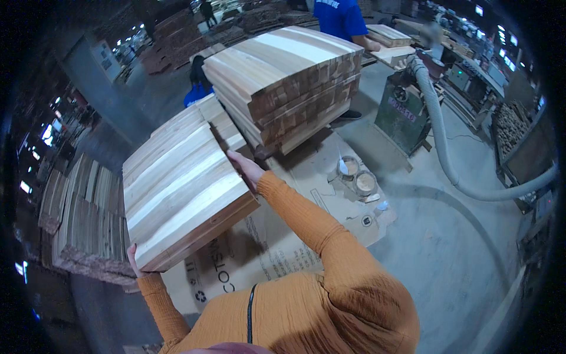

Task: The person repeatedly picks up a stack of wooden planks, turns them over, and visually inspects the surfaces and edges. The person then places the stack back on the table and repeats the process with another stack. Other workers are visible in the background.

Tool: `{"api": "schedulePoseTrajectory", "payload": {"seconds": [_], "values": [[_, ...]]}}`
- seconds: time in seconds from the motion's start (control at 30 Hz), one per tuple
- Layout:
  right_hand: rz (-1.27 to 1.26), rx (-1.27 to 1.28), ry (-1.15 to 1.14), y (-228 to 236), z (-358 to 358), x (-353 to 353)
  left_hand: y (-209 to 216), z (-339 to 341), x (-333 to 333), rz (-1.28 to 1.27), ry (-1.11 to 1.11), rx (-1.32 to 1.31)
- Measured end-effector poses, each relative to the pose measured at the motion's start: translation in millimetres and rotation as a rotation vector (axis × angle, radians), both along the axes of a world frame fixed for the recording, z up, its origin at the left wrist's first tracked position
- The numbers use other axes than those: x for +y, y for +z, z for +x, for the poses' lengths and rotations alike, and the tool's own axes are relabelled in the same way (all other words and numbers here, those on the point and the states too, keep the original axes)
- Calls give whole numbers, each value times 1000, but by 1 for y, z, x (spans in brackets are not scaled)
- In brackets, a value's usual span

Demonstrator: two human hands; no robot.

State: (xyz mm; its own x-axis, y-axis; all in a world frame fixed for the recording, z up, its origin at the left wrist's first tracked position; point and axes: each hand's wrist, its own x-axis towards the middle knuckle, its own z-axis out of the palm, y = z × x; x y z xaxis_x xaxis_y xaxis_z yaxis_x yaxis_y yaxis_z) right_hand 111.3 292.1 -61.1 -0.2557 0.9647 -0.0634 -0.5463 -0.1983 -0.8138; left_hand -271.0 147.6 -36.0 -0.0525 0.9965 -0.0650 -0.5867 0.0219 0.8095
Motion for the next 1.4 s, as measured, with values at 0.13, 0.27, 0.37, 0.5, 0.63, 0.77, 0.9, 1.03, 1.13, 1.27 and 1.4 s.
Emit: {"api": "schedulePoseTrajectory", "payload": {"seconds": [0.13, 0.27, 0.37, 0.5, 0.63, 0.77, 0.9, 1.03, 1.13, 1.27, 1.4], "values": [[18, 125, 211, 2, -4, -42, -15, -1, -74, -41, 155, 1], [263, 197, 263, -14, -1, -80, -19, 32, -150, 44, 288, 21], [241, 214, 316, -22, 1, -111, -36, 48, -216, 74, 436, 36], [274, 158, 401, -14, 12, -143, -41, 92, -290, 32, 624, -8], [218, 148, 488, -15, 36, -172, -22, 153, -332, 27, 707, -92], [105, 162, 546, -15, 74, -200, -17, 199, -374, -42, 800, 17], [36, 238, 591, -37, 117, -207, -12, 237, -379, -160, 791, 58], [-25, 115, 497, -36, 165, -217, -6, 267, -361, -285, 647, 60], [-114, 25, 499, -32, 199, -222, -3, 281, -343, -331, 561, 62], [-351, 10, 457, 3, 224, -214, -1, 286, -321, -286, 561, 199], [-491, 325, 543, 24, 230, -176, -17, 263, -319, 227, 424, -59]]}}
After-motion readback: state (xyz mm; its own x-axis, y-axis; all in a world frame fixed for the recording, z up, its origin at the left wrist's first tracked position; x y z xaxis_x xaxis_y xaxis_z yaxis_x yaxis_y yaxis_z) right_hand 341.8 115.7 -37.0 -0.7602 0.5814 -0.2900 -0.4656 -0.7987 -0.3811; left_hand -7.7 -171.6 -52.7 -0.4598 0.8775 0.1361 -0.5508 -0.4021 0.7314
